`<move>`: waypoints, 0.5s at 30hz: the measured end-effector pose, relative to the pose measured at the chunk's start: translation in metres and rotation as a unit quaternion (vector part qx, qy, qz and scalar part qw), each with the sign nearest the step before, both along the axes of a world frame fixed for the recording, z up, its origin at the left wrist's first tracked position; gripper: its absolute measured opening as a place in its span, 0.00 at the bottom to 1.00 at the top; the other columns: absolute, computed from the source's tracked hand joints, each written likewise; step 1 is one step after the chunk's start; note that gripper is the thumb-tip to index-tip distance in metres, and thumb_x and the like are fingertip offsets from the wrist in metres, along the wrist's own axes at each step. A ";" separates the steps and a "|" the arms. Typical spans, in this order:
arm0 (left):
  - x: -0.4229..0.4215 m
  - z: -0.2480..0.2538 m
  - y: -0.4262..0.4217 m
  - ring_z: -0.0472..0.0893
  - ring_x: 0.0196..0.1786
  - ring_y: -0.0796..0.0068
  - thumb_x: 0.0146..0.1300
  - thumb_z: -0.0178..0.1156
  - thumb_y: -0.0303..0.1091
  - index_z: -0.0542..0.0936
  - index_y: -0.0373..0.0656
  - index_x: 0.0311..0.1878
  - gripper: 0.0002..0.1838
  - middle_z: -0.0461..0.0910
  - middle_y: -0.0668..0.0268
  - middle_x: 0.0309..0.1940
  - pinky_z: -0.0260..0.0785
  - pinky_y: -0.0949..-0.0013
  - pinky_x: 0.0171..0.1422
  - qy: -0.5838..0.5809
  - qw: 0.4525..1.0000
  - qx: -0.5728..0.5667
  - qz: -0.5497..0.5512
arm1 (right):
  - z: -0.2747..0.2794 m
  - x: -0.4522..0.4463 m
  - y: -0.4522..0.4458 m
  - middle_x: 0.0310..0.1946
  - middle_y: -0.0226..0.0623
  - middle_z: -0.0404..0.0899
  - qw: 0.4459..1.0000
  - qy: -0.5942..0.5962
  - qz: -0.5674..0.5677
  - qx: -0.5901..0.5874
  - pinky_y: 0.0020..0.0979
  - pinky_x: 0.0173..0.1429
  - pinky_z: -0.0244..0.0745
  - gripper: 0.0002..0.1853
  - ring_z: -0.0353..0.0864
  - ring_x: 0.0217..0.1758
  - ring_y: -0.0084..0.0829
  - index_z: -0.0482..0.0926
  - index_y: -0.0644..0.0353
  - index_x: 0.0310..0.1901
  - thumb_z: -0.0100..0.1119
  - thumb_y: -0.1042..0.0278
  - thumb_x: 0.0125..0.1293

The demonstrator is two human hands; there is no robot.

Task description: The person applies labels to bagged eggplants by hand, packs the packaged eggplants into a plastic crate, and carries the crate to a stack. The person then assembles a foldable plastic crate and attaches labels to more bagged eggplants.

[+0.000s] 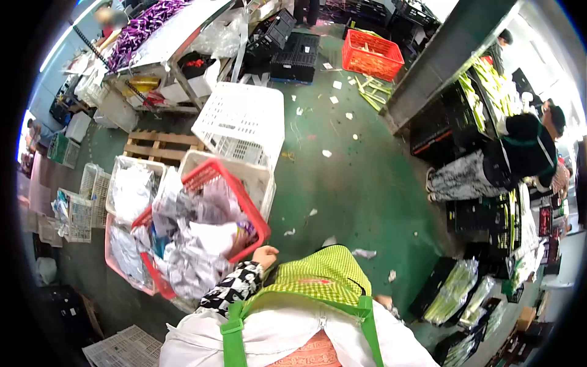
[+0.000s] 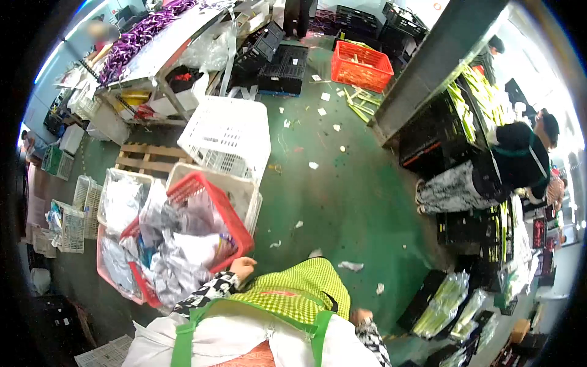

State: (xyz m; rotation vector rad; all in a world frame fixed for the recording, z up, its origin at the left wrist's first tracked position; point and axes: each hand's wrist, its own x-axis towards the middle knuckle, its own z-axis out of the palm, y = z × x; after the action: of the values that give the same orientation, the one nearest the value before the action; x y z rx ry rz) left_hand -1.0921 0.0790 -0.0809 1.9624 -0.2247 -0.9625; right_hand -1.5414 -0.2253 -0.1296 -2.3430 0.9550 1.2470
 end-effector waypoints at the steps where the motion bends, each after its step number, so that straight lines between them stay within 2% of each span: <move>1: 0.022 0.009 -0.037 0.80 0.31 0.76 0.46 0.57 0.25 0.83 0.39 0.39 0.14 0.82 0.62 0.27 0.71 0.73 0.38 0.011 1.000 0.013 -0.009 | 0.015 0.009 -0.015 0.32 0.34 0.84 0.996 0.021 -0.078 0.023 0.40 0.31 0.78 0.09 0.83 0.34 0.39 0.84 0.49 0.28 0.56 0.58 0.54; 2: 0.046 0.017 -0.072 0.79 0.29 0.77 0.46 0.57 0.24 0.82 0.38 0.39 0.14 0.82 0.63 0.26 0.70 0.74 0.36 0.021 0.999 0.024 -0.018 | 0.017 0.012 -0.026 0.32 0.33 0.84 0.989 0.038 -0.137 0.034 0.40 0.31 0.78 0.09 0.83 0.34 0.39 0.84 0.48 0.29 0.56 0.58 0.54; 4: 0.083 0.013 -0.129 0.79 0.29 0.77 0.46 0.56 0.24 0.82 0.38 0.39 0.14 0.81 0.64 0.25 0.71 0.72 0.35 0.015 0.999 0.042 0.001 | 0.016 0.039 -0.065 0.33 0.32 0.84 0.981 0.062 -0.180 0.037 0.40 0.31 0.78 0.09 0.83 0.35 0.38 0.84 0.47 0.30 0.56 0.58 0.55; 6: 0.113 -0.007 -0.170 0.79 0.30 0.76 0.47 0.56 0.23 0.82 0.39 0.38 0.13 0.82 0.63 0.26 0.71 0.72 0.36 0.058 0.997 0.029 0.053 | 0.017 0.077 -0.118 0.33 0.31 0.84 0.982 0.079 -0.167 0.040 0.40 0.32 0.78 0.09 0.84 0.36 0.37 0.85 0.46 0.31 0.56 0.58 0.55; 7: 0.127 -0.021 -0.186 0.81 0.32 0.75 0.47 0.56 0.23 0.83 0.39 0.37 0.13 0.83 0.61 0.28 0.72 0.71 0.40 -0.018 0.999 0.035 0.012 | 0.016 0.103 -0.151 0.33 0.30 0.84 0.984 0.084 -0.152 0.038 0.40 0.32 0.79 0.09 0.84 0.36 0.37 0.85 0.46 0.32 0.56 0.58 0.55; 8: 0.144 -0.041 -0.203 0.82 0.35 0.72 0.47 0.56 0.25 0.83 0.39 0.37 0.12 0.84 0.59 0.31 0.73 0.70 0.44 -0.014 0.998 0.055 0.004 | 0.016 0.130 -0.188 0.33 0.29 0.84 0.987 0.089 -0.126 0.034 0.40 0.32 0.79 0.09 0.84 0.37 0.36 0.85 0.45 0.32 0.56 0.58 0.55; 9: 0.161 -0.035 -0.218 0.82 0.36 0.71 0.48 0.56 0.25 0.82 0.38 0.37 0.12 0.84 0.58 0.31 0.72 0.70 0.45 -0.005 0.998 0.055 0.030 | 0.017 0.158 -0.221 0.33 0.29 0.84 0.990 0.094 -0.098 0.030 0.41 0.32 0.79 0.09 0.84 0.37 0.36 0.85 0.45 0.33 0.56 0.58 0.55; 11: 0.187 0.007 -0.249 0.82 0.37 0.71 0.50 0.56 0.25 0.82 0.37 0.39 0.13 0.83 0.58 0.32 0.72 0.68 0.45 -0.001 0.995 0.088 0.044 | 0.011 0.220 -0.301 0.34 0.27 0.84 0.993 0.116 0.020 0.007 0.41 0.32 0.79 0.09 0.84 0.38 0.35 0.85 0.44 0.34 0.56 0.58 0.55; 12: 0.202 0.028 -0.267 0.81 0.36 0.72 0.52 0.56 0.25 0.81 0.36 0.41 0.12 0.83 0.59 0.31 0.72 0.69 0.44 0.011 0.996 0.062 0.063 | 0.012 0.263 -0.339 0.34 0.27 0.84 0.986 0.132 0.098 -0.010 0.41 0.33 0.79 0.10 0.84 0.38 0.35 0.86 0.43 0.34 0.56 0.58 0.55; 15: 0.247 0.050 -0.310 0.80 0.33 0.77 0.55 0.57 0.26 0.80 0.34 0.43 0.12 0.82 0.61 0.30 0.72 0.72 0.40 0.009 0.994 0.046 0.103 | 0.030 0.433 -0.458 0.34 0.25 0.84 0.921 0.159 0.346 -0.082 0.41 0.33 0.80 0.10 0.84 0.39 0.34 0.86 0.42 0.36 0.55 0.58 0.56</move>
State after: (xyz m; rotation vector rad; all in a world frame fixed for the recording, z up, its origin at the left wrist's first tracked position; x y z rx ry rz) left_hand -0.8454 -0.2312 -0.0309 2.0144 0.0347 -0.8682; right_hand -1.1080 -0.6835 -0.1001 -2.7835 0.2911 1.9135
